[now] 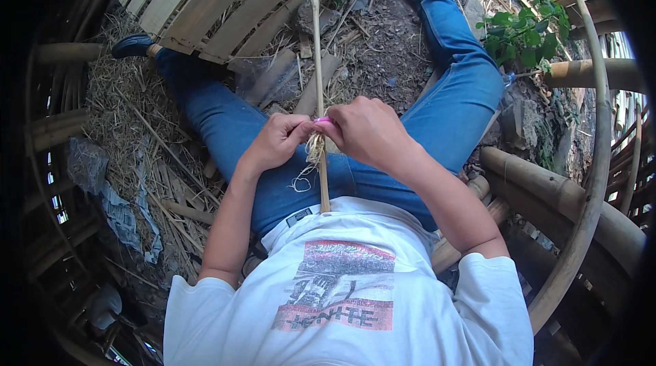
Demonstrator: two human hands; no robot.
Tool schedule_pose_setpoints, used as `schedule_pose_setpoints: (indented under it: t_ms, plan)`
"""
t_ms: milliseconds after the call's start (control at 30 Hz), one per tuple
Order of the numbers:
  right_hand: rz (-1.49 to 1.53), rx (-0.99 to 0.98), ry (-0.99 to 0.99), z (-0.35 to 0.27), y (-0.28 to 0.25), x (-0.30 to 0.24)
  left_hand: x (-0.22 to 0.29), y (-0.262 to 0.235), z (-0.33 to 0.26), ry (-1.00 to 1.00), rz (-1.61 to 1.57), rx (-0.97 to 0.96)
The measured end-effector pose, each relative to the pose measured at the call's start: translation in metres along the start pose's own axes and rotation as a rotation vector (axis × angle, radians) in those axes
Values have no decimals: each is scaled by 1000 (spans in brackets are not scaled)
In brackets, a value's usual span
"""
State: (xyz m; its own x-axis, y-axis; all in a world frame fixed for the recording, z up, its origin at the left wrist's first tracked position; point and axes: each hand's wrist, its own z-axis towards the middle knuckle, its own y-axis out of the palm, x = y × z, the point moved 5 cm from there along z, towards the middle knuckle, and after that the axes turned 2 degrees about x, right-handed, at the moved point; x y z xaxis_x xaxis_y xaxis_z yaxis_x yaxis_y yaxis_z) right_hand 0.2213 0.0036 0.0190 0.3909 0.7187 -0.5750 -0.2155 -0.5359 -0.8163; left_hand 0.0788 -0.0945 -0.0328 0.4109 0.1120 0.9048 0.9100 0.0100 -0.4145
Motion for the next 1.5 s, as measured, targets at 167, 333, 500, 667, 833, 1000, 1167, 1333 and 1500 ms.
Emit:
schedule_pose_setpoints:
  t_ms: [167, 333, 500, 667, 833, 1000, 1167, 1333, 1500]
  plan:
    - [-42, 47, 13, 19, -15, 10, 11, -16, 27, -31, 6, 15]
    - [-155, 170, -41, 73, -37, 42, -9, -33, 88, 60, -18, 142]
    - [-383, 216, -130, 130, -58, 57, -32, -56, 137, 157, -122, 250]
    - [-531, 160, -207, 156, -69, 53, -47, -55, 152, 132, -196, 320]
    - [-559, 166, -284, 157, -71, 52, -38, -51, 148, 181, -251, 385]
    - [-558, 162, -294, 152, -67, 46, -49, -51, 145, 166, -129, 338]
    - [-531, 125, -300, 149, -64, 51, -46, -43, 141, 118, -256, 260]
    - [-492, 120, -310, 134, -56, 46, -42, -37, 127, 98, -327, 238]
    - [-453, 101, -247, 120, -49, 45, -39, -27, 115, 129, -310, 206]
